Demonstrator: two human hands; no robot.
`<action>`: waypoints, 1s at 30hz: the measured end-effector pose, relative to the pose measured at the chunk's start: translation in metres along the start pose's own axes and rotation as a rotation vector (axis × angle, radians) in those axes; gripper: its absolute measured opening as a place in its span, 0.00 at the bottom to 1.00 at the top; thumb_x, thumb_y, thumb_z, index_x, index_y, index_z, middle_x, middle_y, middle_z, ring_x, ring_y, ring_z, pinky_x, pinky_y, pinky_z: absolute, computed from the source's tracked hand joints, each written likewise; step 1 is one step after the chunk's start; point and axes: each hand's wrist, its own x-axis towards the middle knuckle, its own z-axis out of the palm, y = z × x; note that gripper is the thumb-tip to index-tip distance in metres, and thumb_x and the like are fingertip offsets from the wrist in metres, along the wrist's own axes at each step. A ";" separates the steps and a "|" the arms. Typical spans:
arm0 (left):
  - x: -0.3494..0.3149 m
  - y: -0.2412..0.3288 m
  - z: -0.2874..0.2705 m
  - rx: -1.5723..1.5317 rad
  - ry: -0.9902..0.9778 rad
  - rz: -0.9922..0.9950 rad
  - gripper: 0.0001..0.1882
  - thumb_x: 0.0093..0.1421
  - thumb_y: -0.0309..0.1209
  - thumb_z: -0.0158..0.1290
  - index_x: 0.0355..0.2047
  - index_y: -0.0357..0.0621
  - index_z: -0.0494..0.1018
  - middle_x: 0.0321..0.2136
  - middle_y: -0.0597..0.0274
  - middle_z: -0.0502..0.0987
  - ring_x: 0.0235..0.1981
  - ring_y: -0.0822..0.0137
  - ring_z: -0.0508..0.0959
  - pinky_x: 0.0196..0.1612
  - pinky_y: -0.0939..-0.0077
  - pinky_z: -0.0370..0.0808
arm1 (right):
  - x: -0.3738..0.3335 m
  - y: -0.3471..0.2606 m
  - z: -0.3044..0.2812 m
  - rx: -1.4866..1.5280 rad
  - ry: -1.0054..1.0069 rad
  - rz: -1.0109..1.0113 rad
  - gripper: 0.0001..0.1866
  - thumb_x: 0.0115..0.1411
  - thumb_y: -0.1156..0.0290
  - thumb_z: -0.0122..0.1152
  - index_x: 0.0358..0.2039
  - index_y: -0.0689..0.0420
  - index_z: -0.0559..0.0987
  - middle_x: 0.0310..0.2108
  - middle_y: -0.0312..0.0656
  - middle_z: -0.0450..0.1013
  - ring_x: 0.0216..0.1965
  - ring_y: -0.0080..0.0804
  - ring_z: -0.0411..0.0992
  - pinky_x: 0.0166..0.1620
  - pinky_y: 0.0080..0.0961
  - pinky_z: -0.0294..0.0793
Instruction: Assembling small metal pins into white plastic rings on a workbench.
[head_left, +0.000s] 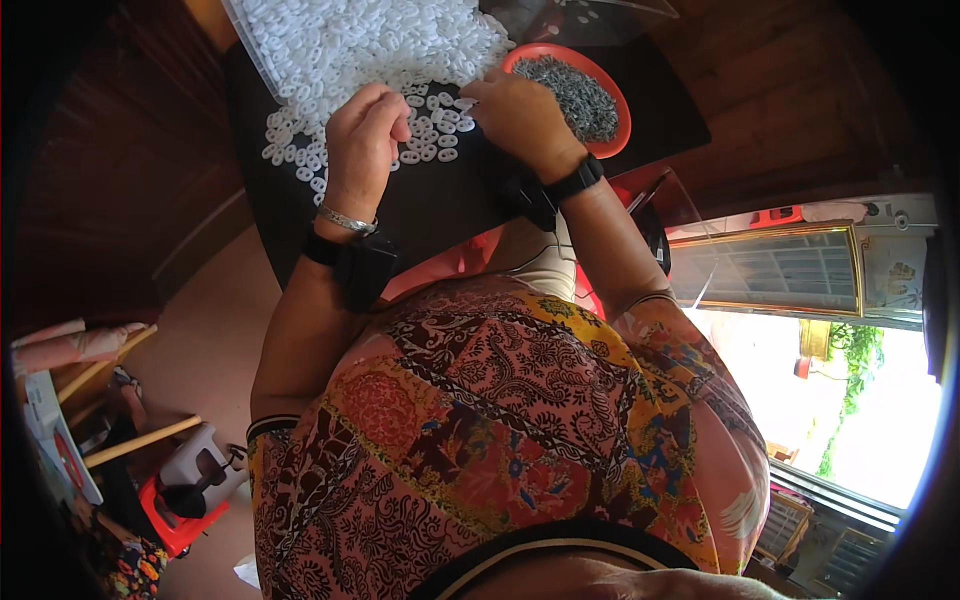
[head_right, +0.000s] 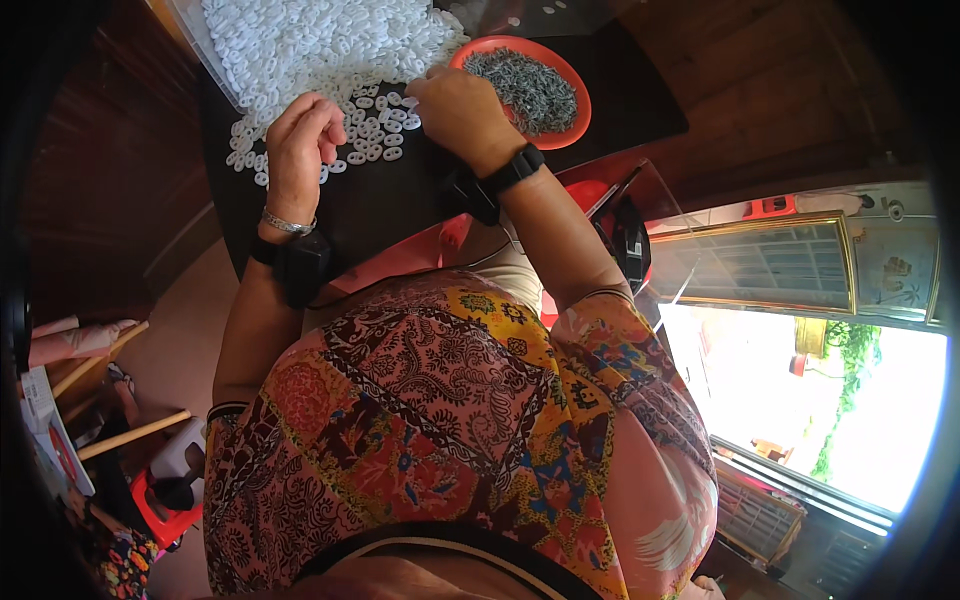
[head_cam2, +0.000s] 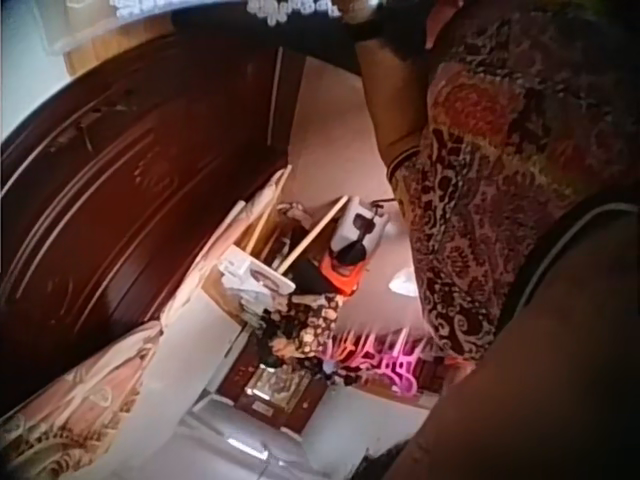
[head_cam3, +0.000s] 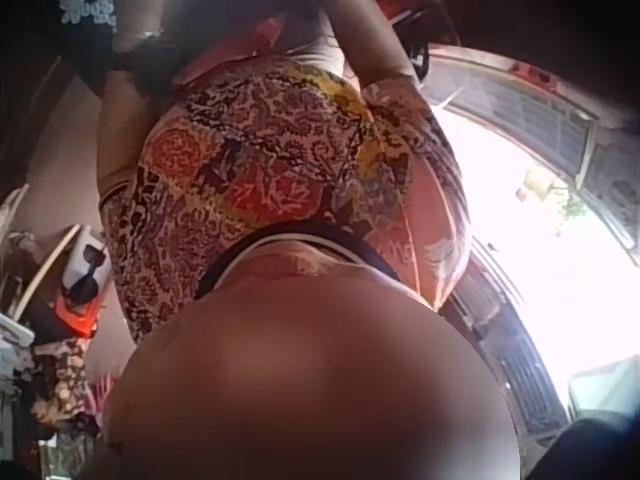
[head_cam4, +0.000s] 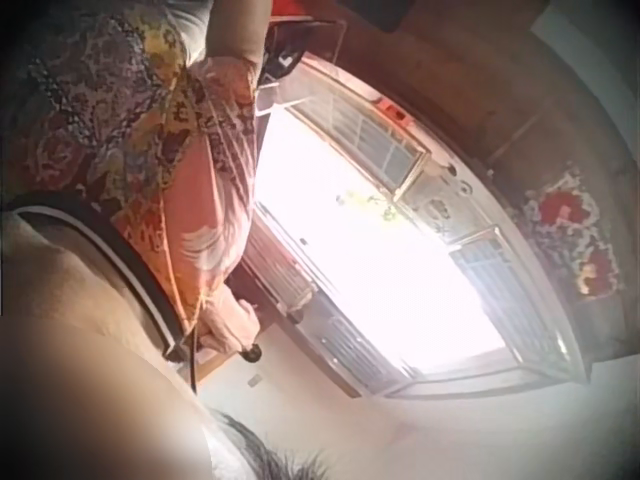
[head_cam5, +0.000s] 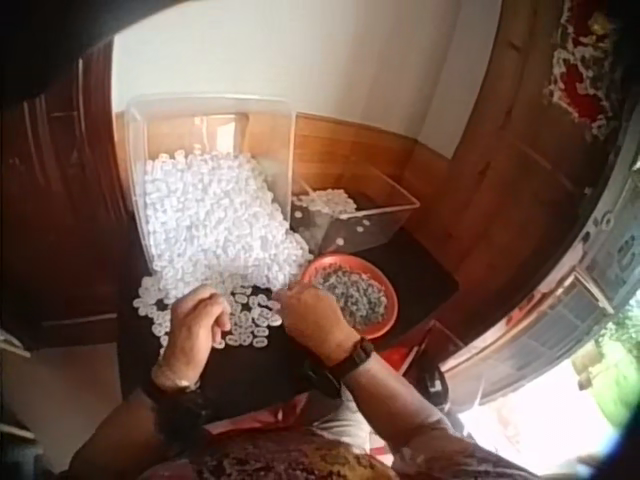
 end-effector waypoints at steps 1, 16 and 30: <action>0.000 0.000 0.001 -0.001 -0.004 -0.011 0.11 0.58 0.32 0.47 0.21 0.40 0.70 0.15 0.68 0.68 0.14 0.81 0.63 0.17 0.87 0.58 | 0.001 0.002 0.004 -0.007 0.003 -0.021 0.07 0.52 0.68 0.54 0.30 0.51 0.79 0.27 0.41 0.72 0.30 0.39 0.73 0.32 0.33 0.74; 0.002 -0.004 -0.001 -0.012 -0.002 -0.027 0.11 0.58 0.32 0.48 0.21 0.40 0.70 0.14 0.68 0.68 0.13 0.81 0.62 0.16 0.87 0.57 | 0.018 -0.003 0.003 0.479 -0.009 0.124 0.10 0.52 0.68 0.59 0.35 0.56 0.78 0.26 0.44 0.75 0.30 0.39 0.75 0.33 0.30 0.73; 0.003 -0.006 0.000 0.016 -0.012 -0.023 0.12 0.58 0.33 0.47 0.21 0.40 0.70 0.14 0.68 0.68 0.13 0.81 0.62 0.15 0.86 0.57 | 0.014 -0.001 0.014 0.096 -0.089 0.011 0.08 0.50 0.65 0.55 0.30 0.49 0.80 0.29 0.42 0.75 0.32 0.42 0.74 0.35 0.36 0.74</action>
